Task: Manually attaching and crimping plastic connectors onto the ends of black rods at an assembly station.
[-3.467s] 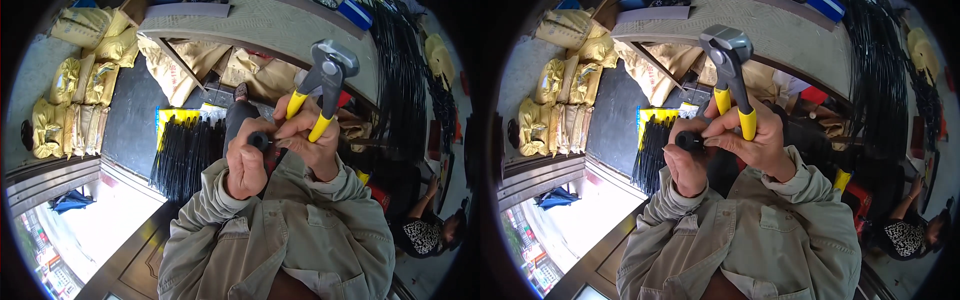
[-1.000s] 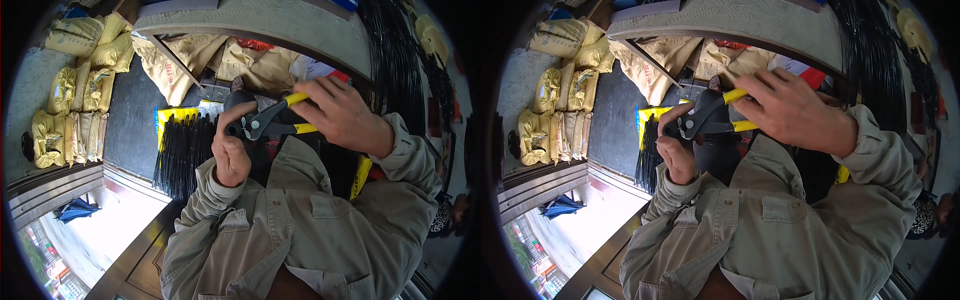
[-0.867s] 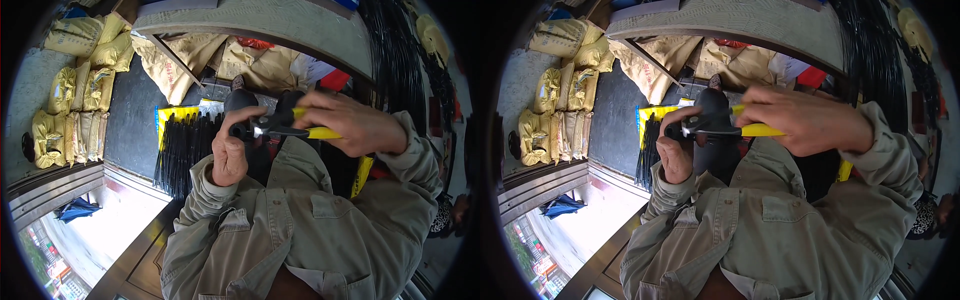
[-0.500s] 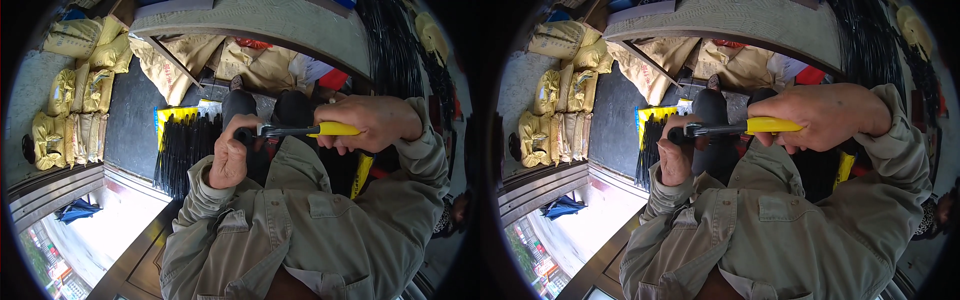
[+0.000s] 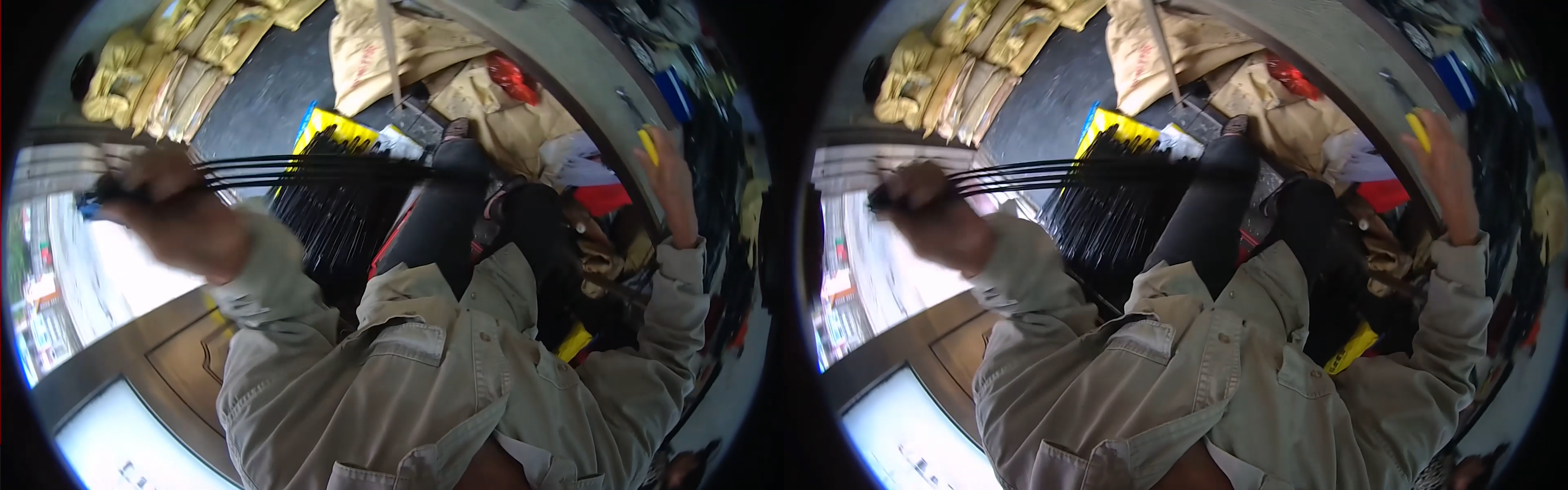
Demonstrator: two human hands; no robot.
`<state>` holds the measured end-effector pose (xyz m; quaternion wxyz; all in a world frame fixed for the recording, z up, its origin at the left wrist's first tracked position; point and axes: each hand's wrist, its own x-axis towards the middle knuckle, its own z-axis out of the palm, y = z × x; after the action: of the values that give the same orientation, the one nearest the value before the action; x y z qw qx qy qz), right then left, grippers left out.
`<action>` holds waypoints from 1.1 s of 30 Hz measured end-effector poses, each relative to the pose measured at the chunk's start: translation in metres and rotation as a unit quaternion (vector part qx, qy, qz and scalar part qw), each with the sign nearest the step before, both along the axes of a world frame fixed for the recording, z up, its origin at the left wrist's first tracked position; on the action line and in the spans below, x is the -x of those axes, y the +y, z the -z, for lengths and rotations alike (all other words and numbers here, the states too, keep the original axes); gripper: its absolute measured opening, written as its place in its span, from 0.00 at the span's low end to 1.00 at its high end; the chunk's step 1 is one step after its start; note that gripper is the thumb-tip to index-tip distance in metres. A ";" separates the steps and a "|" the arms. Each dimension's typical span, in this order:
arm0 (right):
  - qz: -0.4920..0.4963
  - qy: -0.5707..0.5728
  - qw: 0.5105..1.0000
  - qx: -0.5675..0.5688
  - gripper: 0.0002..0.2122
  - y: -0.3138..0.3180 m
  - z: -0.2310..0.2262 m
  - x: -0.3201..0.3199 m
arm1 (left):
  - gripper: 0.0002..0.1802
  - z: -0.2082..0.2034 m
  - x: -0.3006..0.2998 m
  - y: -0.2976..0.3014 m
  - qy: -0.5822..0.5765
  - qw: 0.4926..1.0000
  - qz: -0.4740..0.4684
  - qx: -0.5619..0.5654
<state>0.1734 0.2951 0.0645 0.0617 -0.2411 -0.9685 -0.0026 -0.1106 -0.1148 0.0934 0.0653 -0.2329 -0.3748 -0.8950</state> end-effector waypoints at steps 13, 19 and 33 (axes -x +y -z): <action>0.190 -0.007 0.967 -0.171 0.09 0.079 0.025 -0.057 | 0.27 0.242 0.075 0.047 0.144 0.780 0.083 0.603; 0.359 -0.080 0.892 -0.262 0.16 0.091 0.019 -0.077 | 0.47 0.368 0.029 0.105 0.123 0.626 0.004 0.770; 0.486 0.077 0.870 -0.009 0.09 0.123 -0.001 -0.103 | 0.25 0.172 -0.092 0.199 0.446 0.734 0.205 0.469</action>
<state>0.2760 0.4184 0.0653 0.1296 -0.6806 -0.7208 -0.0223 -0.0183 0.0842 -0.0787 -0.0774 -0.6778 -0.6181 -0.3905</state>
